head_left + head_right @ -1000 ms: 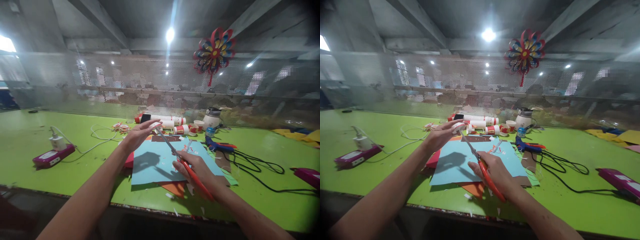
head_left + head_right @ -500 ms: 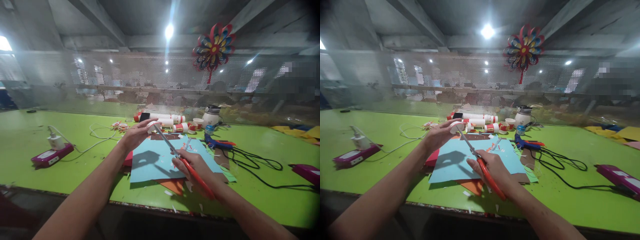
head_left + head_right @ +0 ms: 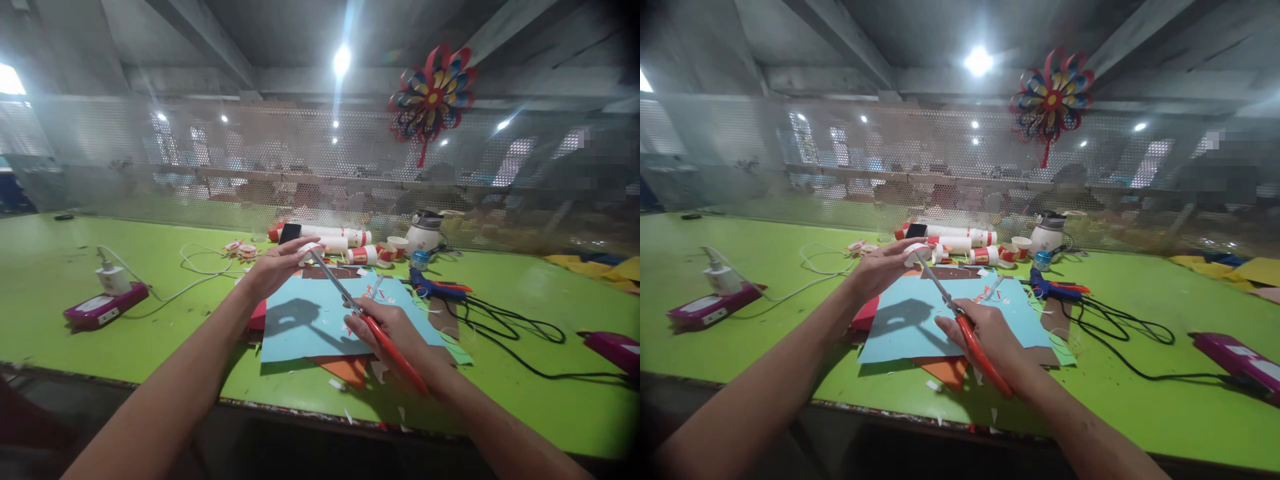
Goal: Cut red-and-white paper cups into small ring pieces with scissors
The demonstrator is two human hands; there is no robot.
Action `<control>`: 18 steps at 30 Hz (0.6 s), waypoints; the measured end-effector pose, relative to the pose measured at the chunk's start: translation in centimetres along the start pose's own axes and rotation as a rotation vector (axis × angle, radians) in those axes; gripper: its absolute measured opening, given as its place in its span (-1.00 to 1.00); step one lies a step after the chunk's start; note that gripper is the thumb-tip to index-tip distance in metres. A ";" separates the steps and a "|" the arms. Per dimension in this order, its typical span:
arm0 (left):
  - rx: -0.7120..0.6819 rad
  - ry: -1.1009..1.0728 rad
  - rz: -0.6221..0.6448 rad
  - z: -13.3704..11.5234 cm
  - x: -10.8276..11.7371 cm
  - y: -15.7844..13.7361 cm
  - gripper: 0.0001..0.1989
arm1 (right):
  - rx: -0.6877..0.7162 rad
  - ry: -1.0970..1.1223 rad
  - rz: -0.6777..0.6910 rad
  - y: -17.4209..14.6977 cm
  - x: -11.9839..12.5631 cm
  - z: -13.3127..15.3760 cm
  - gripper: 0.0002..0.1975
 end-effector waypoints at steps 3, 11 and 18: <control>-0.003 -0.019 -0.005 0.1 0.1 0.0 -0.60 | -0.004 -0.004 0.000 0.0 0.0 0.0 -0.63; -0.009 0.006 -0.023 0.0 0.0 0.1 -0.61 | -0.035 0.002 0.006 0.1 0.0 0.1 -0.64; -0.005 0.057 -0.048 0.1 0.1 0.1 -0.63 | -0.060 0.002 0.011 0.1 -0.1 -0.1 -0.64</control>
Point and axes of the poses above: each hand's wrist, its own y-axis towards the middle knuckle, its own x-axis out of the back of the hand, z = x × y, the point moved 5 cm from there along y, towards the middle knuckle, and after that the axes turned 10 degrees about -y, right-handed, at the moved point
